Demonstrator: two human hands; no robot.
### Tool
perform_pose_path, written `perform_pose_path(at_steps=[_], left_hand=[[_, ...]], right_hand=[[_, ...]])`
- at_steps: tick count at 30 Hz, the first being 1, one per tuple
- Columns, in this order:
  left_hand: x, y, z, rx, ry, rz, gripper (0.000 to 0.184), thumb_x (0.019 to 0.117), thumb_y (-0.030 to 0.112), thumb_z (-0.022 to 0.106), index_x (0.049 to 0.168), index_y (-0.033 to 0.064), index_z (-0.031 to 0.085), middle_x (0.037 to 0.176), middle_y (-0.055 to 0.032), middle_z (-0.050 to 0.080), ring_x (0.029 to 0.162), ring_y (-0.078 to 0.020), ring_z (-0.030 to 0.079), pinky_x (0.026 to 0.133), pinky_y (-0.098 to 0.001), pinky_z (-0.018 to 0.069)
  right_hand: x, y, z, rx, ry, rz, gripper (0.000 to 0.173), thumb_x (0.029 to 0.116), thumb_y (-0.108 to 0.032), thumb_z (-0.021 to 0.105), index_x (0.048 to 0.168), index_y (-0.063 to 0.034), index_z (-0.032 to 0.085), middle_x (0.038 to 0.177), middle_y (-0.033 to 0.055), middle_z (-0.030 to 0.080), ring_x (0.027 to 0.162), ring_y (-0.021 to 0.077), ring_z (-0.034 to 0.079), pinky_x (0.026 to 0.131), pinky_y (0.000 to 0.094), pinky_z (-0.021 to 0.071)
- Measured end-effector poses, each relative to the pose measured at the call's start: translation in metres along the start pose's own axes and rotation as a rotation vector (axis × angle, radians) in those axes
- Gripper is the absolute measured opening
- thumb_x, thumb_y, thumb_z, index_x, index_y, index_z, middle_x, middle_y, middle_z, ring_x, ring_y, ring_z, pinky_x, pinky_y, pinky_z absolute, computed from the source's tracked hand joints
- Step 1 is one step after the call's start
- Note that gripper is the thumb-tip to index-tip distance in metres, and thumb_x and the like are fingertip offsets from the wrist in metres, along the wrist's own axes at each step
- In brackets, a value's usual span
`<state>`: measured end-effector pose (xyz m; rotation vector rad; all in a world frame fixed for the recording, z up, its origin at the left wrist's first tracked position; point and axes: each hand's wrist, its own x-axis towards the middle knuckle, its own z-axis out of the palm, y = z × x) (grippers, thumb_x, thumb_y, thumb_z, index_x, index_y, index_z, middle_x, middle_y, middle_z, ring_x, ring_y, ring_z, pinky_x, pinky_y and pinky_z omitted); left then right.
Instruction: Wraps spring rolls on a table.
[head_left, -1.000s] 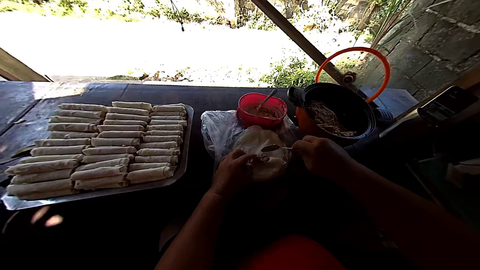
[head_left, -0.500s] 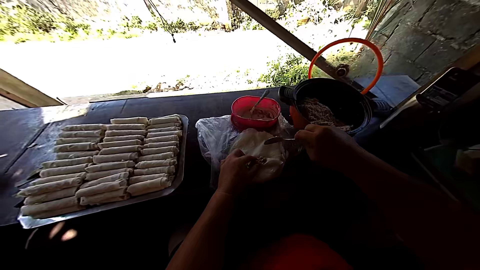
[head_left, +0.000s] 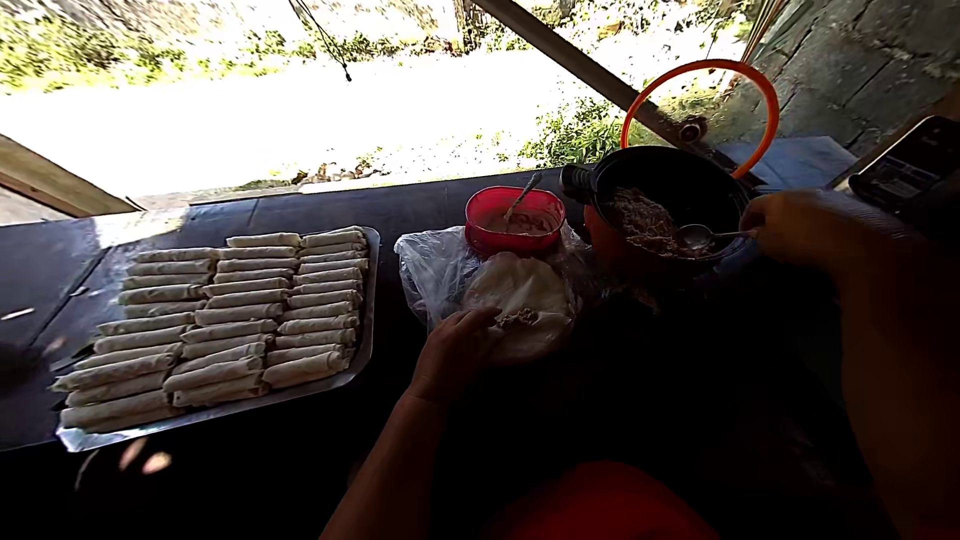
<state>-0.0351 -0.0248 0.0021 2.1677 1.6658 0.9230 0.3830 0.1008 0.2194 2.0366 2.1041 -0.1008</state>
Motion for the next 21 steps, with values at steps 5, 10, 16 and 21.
perform_pose_path(at_steps=[5,10,16,21], left_hand=[[-0.002,-0.004,0.003,0.001,0.031,0.038,0.031,0.0969,0.028,0.067,0.127,0.0202,0.07,0.105,0.007,0.075,0.102,-0.0069,0.07,0.095,-0.0338,0.0576],[-0.001,-0.007,0.005,0.005,0.058,0.052,0.027,0.0999,0.03,0.063,0.124,0.0199,0.071,0.103,0.0081,0.076,0.098,-0.0053,0.07,0.091,-0.0314,0.058],[-0.002,-0.013,0.01,-0.087,0.096,0.024,0.027,0.0995,0.032,0.065,0.124,0.021,0.071,0.102,0.0106,0.075,0.093,-0.0026,0.069,0.088,-0.03,0.0576],[-0.002,-0.014,0.013,-0.096,0.113,-0.023,0.028,0.0989,0.033,0.065,0.123,0.0211,0.071,0.101,0.0113,0.075,0.091,-0.001,0.069,0.086,-0.0288,0.0588]], right_hand=[[0.012,-0.005,0.023,-0.062,-0.161,0.0,0.017,0.1006,-0.008,0.061,0.113,-0.0014,0.07,0.105,0.0236,0.07,0.102,0.0436,0.067,0.086,0.0646,0.0521],[0.011,-0.013,0.019,-0.103,-0.122,0.036,0.028,0.1024,-0.02,0.062,0.124,-0.0034,0.068,0.112,0.026,0.069,0.11,0.0472,0.065,0.09,0.0677,0.0497],[-0.033,-0.055,0.01,0.109,0.347,-0.502,0.013,0.0966,-0.015,0.069,0.106,-0.0089,0.075,0.099,0.0125,0.071,0.09,0.0317,0.07,0.078,0.0573,0.0571],[-0.013,-0.142,0.105,0.261,0.095,-0.963,0.021,0.1009,-0.027,0.064,0.117,-0.0176,0.074,0.114,0.0021,0.071,0.107,0.0157,0.068,0.096,0.0375,0.0567]])
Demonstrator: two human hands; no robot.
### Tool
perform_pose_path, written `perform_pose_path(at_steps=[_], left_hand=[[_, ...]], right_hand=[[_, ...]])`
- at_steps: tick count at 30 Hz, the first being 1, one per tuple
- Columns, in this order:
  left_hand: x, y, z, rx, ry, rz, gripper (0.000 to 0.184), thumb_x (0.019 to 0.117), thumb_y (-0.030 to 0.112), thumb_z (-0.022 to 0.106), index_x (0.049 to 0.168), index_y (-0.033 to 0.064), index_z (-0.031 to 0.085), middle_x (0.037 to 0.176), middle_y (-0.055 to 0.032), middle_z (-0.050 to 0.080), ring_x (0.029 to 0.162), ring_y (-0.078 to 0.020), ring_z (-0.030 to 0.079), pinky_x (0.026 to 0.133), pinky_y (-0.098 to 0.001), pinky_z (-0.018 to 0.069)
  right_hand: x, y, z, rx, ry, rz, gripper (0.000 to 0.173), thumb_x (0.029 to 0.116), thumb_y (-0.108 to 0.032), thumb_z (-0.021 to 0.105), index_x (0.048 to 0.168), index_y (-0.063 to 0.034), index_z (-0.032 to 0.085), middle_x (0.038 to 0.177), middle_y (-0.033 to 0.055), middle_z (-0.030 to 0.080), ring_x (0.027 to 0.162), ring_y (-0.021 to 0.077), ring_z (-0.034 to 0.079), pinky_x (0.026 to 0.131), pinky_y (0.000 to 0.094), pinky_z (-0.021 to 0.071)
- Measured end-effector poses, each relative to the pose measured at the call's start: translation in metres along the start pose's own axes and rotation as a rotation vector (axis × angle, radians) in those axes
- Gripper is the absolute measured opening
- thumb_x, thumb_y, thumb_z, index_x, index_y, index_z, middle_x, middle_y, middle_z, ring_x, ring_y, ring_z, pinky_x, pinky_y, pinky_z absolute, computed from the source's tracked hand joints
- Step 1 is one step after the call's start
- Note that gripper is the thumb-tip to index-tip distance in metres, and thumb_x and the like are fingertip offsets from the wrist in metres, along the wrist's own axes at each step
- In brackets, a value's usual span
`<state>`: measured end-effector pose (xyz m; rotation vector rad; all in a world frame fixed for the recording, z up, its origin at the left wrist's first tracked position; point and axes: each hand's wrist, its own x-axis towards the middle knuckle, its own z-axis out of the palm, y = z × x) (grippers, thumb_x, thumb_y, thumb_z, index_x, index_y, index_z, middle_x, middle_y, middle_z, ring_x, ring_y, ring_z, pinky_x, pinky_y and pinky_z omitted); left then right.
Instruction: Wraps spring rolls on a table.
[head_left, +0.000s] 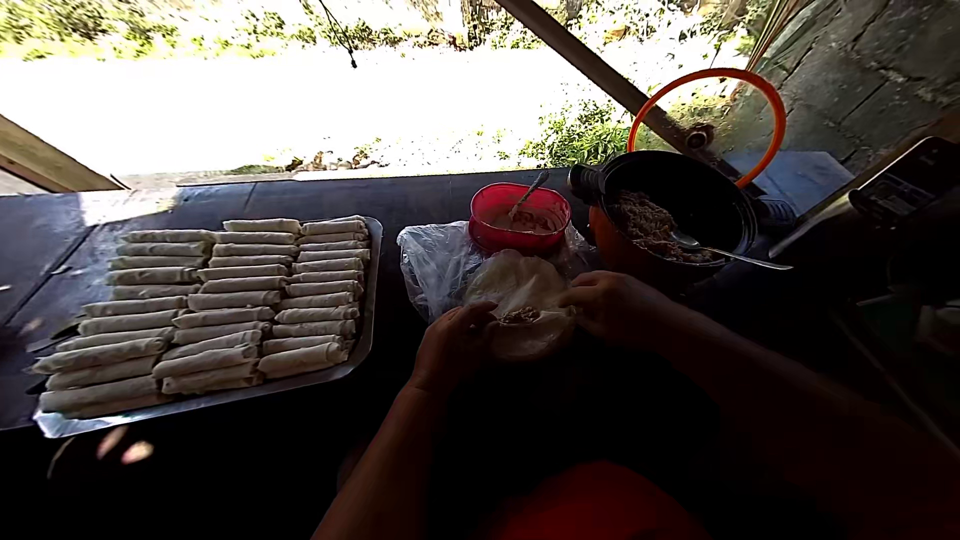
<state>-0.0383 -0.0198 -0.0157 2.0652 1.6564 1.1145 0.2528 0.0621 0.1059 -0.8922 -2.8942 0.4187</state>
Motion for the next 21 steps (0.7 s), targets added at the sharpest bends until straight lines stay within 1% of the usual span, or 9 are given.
perform_pose_path(at_steps=[2,5,9,13,16,17,18,19,21], left_hand=[[0.001,0.001,0.0,-0.005,-0.007,-0.013,0.028,0.0991,0.033,0.064,0.124,0.0209,0.07,0.1,0.0113,0.075,0.089,-0.0009,0.069,0.083,-0.0288,0.0593],[0.003,0.003,-0.002,-0.041,-0.015,-0.057,0.029,0.099,0.032,0.065,0.125,0.0202,0.069,0.099,0.0114,0.075,0.084,0.0003,0.069,0.077,-0.0269,0.0602],[0.006,0.003,-0.002,-0.079,-0.026,-0.131,0.029,0.0986,0.031,0.065,0.125,0.0194,0.069,0.098,0.0121,0.075,0.08,0.0007,0.07,0.074,-0.0263,0.0612],[0.012,0.005,-0.002,-0.095,-0.03,-0.181,0.028,0.097,0.029,0.067,0.123,0.0183,0.069,0.093,0.0113,0.075,0.079,0.0011,0.07,0.076,-0.0265,0.062],[0.014,0.007,-0.003,-0.046,0.008,-0.191,0.03,0.0958,0.027,0.068,0.124,0.0169,0.068,0.097,0.0079,0.075,0.078,-0.0014,0.07,0.073,-0.0266,0.0614],[0.013,0.009,-0.003,0.005,0.045,-0.159,0.032,0.096,0.026,0.067,0.127,0.0155,0.067,0.104,0.0047,0.074,0.082,-0.0039,0.069,0.075,-0.028,0.0606],[0.012,0.013,-0.002,0.076,0.087,-0.092,0.034,0.0969,0.024,0.064,0.129,0.0143,0.066,0.113,0.0013,0.073,0.092,-0.0075,0.069,0.082,-0.0312,0.0595],[0.01,0.019,-0.001,0.148,0.133,0.018,0.031,0.0979,0.021,0.06,0.127,0.0135,0.067,0.119,-0.0007,0.072,0.106,-0.0124,0.069,0.094,-0.0374,0.0568],[0.013,0.033,0.005,0.228,0.171,0.25,0.026,0.0999,0.018,0.054,0.12,0.0171,0.071,0.118,0.0008,0.074,0.115,-0.0165,0.067,0.102,-0.0443,0.0505]], right_hand=[[0.015,0.011,0.034,0.091,-0.031,0.001,0.026,0.1008,-0.029,0.065,0.12,-0.0145,0.073,0.119,0.0054,0.071,0.115,0.0191,0.066,0.103,0.0388,0.0531],[0.026,0.023,0.056,0.187,0.019,0.035,0.021,0.1006,-0.026,0.065,0.113,-0.0123,0.076,0.111,0.0043,0.074,0.109,0.0167,0.068,0.1,0.0371,0.0539],[0.033,0.028,0.058,0.306,0.043,0.125,0.024,0.104,-0.026,0.059,0.109,-0.0103,0.076,0.104,0.004,0.074,0.1,0.0117,0.069,0.095,0.0326,0.0552],[0.041,0.033,0.059,0.323,0.043,0.185,0.024,0.1041,-0.026,0.058,0.109,-0.0114,0.076,0.105,0.0043,0.074,0.102,0.0127,0.069,0.096,0.0343,0.0547],[0.048,0.035,0.06,0.297,0.01,0.21,0.023,0.1036,-0.026,0.059,0.108,-0.0111,0.076,0.101,0.0051,0.073,0.099,0.0148,0.068,0.094,0.0366,0.0545],[0.05,0.035,0.059,0.288,-0.003,0.222,0.023,0.1034,-0.026,0.059,0.107,-0.0114,0.076,0.101,0.005,0.073,0.099,0.0151,0.069,0.093,0.0376,0.0547],[0.051,0.034,0.058,0.284,-0.024,0.232,0.023,0.1035,-0.027,0.059,0.107,-0.0117,0.076,0.101,0.005,0.074,0.099,0.0154,0.069,0.094,0.0386,0.0547],[0.052,0.034,0.056,0.285,-0.041,0.241,0.023,0.1036,-0.027,0.059,0.107,-0.0119,0.076,0.1,0.0047,0.074,0.098,0.0152,0.07,0.093,0.0391,0.0549],[0.055,0.033,0.052,0.287,-0.065,0.254,0.023,0.1037,-0.028,0.059,0.106,-0.0121,0.076,0.099,0.0046,0.075,0.097,0.015,0.07,0.093,0.0395,0.0549]])
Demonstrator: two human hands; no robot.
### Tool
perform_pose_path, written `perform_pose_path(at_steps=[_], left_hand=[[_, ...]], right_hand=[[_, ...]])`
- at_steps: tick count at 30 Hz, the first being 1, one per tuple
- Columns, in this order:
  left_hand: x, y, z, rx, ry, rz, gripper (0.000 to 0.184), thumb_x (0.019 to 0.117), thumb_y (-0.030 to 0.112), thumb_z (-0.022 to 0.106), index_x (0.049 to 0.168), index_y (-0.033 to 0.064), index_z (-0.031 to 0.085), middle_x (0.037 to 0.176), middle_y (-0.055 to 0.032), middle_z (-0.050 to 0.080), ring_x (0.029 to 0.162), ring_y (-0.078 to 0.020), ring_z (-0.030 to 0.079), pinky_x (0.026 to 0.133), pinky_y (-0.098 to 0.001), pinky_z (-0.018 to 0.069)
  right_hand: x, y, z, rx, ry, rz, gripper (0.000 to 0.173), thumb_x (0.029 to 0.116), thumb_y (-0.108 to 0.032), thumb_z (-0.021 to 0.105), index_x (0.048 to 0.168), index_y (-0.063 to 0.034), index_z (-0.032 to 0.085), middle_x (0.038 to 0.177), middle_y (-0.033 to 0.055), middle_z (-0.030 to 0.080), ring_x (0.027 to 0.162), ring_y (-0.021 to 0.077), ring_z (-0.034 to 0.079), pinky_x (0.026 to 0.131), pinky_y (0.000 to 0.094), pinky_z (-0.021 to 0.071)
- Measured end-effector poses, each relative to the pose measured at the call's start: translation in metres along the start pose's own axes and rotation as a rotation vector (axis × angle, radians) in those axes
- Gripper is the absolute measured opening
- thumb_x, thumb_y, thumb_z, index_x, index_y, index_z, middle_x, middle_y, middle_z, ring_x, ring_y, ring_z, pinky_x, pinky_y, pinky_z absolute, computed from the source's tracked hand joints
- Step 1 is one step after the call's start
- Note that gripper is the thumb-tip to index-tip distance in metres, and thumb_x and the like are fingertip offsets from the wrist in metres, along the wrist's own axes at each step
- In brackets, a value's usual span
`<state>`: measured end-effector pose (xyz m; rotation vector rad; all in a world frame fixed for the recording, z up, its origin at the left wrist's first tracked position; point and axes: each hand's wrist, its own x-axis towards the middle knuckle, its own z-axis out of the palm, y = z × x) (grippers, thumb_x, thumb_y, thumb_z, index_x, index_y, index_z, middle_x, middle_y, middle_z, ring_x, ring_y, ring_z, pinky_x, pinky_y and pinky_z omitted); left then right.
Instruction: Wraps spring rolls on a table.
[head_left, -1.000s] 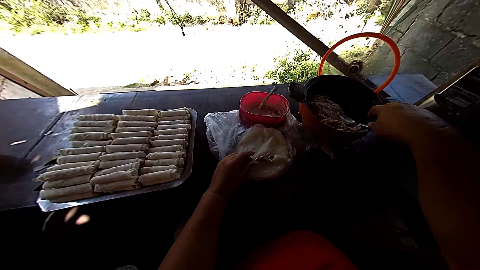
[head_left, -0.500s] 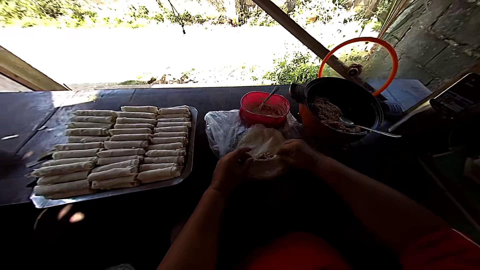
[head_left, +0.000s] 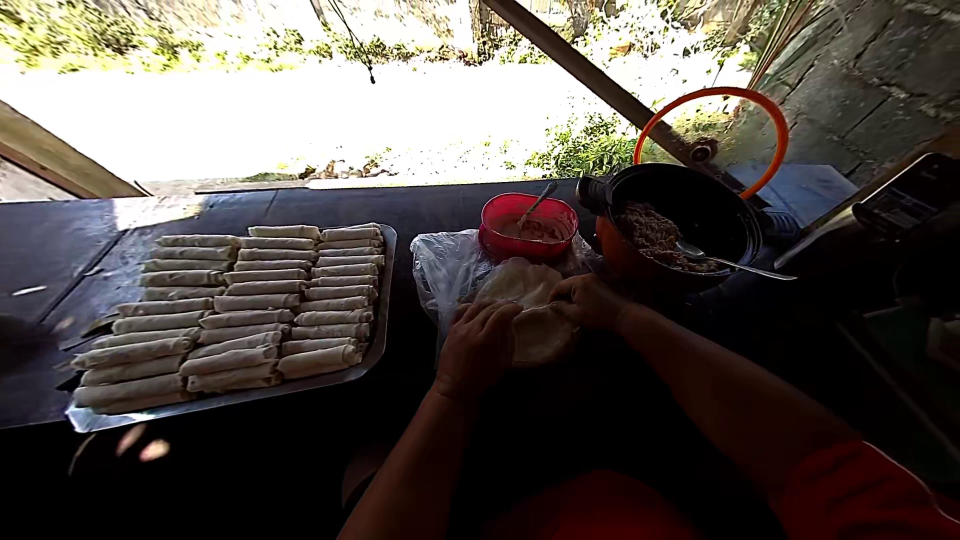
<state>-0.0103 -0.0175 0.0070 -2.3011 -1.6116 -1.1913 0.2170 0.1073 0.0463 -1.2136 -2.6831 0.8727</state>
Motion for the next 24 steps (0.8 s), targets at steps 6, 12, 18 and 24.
perform_pose_path(at_steps=[6,12,18,24], left_hand=[[0.007,0.005,0.024,0.056,-0.176,0.053,0.03,0.102,0.024,0.053,0.127,0.0175,0.068,0.113,0.0015,0.076,0.112,-0.0168,0.07,0.101,-0.0443,0.051],[0.013,0.001,0.024,-0.101,-0.257,-0.179,0.032,0.1006,0.021,0.06,0.132,0.0166,0.065,0.114,0.0054,0.076,0.115,-0.0137,0.068,0.109,-0.0454,0.0478],[0.021,0.001,0.022,-0.136,-0.33,-0.264,0.037,0.1003,0.02,0.059,0.137,0.0176,0.061,0.117,0.0057,0.074,0.118,-0.0132,0.066,0.112,-0.0467,0.0446],[0.028,0.001,0.023,-0.102,-0.359,-0.28,0.038,0.1033,0.025,0.057,0.141,0.0204,0.059,0.112,0.0066,0.075,0.112,-0.0132,0.067,0.108,-0.0462,0.0468]], right_hand=[[0.001,-0.006,-0.002,-0.027,-0.027,0.012,0.022,0.1031,-0.027,0.061,0.106,-0.0103,0.075,0.099,0.0071,0.074,0.097,0.0181,0.069,0.093,0.0416,0.0544],[-0.008,-0.021,0.005,-0.248,0.16,-0.212,0.023,0.0978,-0.021,0.063,0.117,-0.014,0.074,0.117,0.0061,0.07,0.117,0.0245,0.062,0.1,0.0467,0.0515],[-0.002,-0.023,0.019,-0.248,0.026,-0.175,0.026,0.1048,-0.022,0.053,0.115,-0.0064,0.071,0.123,0.0101,0.069,0.121,0.0264,0.063,0.106,0.0449,0.0495],[0.003,-0.019,0.017,-0.205,0.007,-0.149,0.029,0.108,-0.023,0.048,0.118,-0.0083,0.071,0.121,0.0087,0.069,0.12,0.0237,0.063,0.106,0.0417,0.0496]])
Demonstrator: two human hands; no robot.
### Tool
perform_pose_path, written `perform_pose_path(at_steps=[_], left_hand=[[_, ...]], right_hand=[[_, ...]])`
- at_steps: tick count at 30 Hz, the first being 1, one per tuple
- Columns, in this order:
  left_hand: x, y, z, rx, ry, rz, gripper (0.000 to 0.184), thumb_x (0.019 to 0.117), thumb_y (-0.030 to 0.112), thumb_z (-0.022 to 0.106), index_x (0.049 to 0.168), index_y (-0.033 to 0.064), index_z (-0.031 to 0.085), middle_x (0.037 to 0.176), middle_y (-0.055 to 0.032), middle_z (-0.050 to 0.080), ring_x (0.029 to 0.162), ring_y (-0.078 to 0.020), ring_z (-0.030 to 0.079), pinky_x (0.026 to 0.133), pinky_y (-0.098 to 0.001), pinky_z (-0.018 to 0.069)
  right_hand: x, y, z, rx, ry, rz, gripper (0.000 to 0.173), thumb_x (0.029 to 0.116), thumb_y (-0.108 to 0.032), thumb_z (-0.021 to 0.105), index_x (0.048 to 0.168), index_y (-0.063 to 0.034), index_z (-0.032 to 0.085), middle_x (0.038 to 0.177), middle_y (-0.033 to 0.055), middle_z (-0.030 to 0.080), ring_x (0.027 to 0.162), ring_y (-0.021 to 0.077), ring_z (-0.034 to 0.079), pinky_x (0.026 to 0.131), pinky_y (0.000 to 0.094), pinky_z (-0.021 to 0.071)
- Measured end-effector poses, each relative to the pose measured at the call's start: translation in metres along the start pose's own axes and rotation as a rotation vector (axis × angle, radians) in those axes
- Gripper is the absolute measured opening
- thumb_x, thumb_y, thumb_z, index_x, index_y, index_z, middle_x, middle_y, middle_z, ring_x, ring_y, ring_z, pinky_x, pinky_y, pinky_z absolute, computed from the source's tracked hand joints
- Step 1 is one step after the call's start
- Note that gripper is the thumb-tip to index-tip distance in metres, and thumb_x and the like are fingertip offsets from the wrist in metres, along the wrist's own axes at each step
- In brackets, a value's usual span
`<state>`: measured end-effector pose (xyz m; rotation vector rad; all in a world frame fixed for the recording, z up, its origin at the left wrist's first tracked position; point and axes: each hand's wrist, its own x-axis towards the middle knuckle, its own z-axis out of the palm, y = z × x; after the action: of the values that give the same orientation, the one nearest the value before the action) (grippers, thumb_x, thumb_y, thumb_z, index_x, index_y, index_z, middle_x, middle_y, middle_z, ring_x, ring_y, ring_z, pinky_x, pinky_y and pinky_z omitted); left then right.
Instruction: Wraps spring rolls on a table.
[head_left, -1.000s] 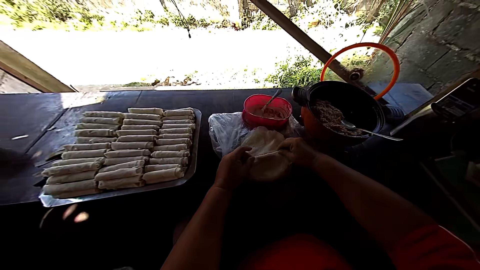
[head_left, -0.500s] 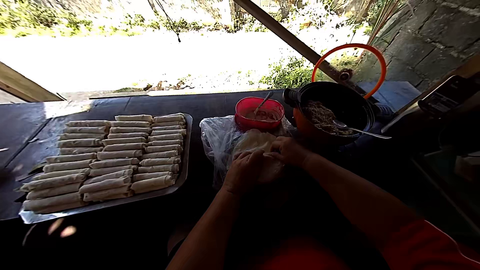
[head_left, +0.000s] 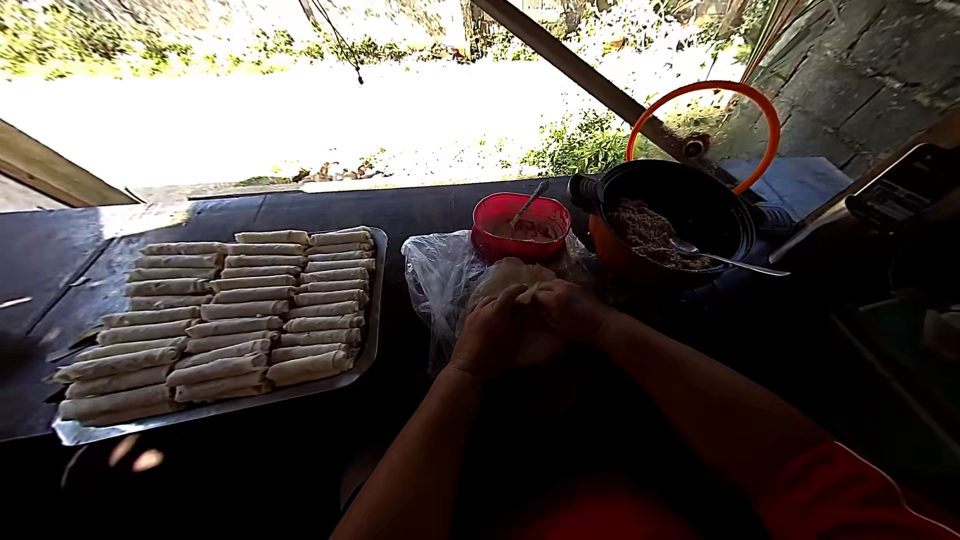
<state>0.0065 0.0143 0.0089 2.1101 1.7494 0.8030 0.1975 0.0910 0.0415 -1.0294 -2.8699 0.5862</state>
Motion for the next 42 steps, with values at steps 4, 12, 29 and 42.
perform_pose_path(at_steps=[4,12,29,42], left_hand=[[0.003,-0.005,0.0,0.003,-0.003,-0.003,0.038,0.1045,0.03,0.055,0.142,0.022,0.058,0.112,0.0092,0.076,0.115,-0.009,0.067,0.112,-0.0448,0.0438],[0.005,-0.012,0.003,-0.017,0.039,-0.023,0.038,0.1036,0.03,0.056,0.141,0.0225,0.059,0.111,0.0101,0.076,0.116,-0.012,0.065,0.111,-0.0457,0.044],[0.003,-0.015,-0.022,-0.075,-0.002,0.111,0.047,0.0964,0.021,0.068,0.143,0.0199,0.059,0.119,0.0042,0.074,0.117,-0.0124,0.067,0.109,-0.0457,0.0488],[-0.006,-0.029,-0.019,-0.276,-0.019,0.059,0.056,0.0943,0.01,0.069,0.148,0.0147,0.052,0.119,0.0044,0.075,0.109,-0.0039,0.071,0.101,-0.0319,0.0577]], right_hand=[[0.006,0.003,-0.002,0.028,-0.029,-0.012,0.029,0.1082,-0.022,0.048,0.119,-0.0073,0.071,0.119,0.0099,0.07,0.117,0.0229,0.065,0.106,0.0404,0.0498],[0.005,0.005,-0.002,0.042,0.049,-0.075,0.025,0.1043,-0.025,0.056,0.117,-0.0093,0.071,0.115,0.0093,0.069,0.111,0.0228,0.066,0.101,0.0416,0.0535],[0.005,0.012,0.014,0.022,0.132,-0.092,0.028,0.1074,-0.025,0.05,0.116,-0.0132,0.075,0.12,0.0061,0.068,0.121,0.0213,0.061,0.107,0.0377,0.0497],[0.003,0.006,0.02,-0.074,0.185,-0.11,0.031,0.108,-0.032,0.049,0.117,-0.0146,0.074,0.117,0.0038,0.071,0.116,0.0218,0.064,0.102,0.0374,0.0521]])
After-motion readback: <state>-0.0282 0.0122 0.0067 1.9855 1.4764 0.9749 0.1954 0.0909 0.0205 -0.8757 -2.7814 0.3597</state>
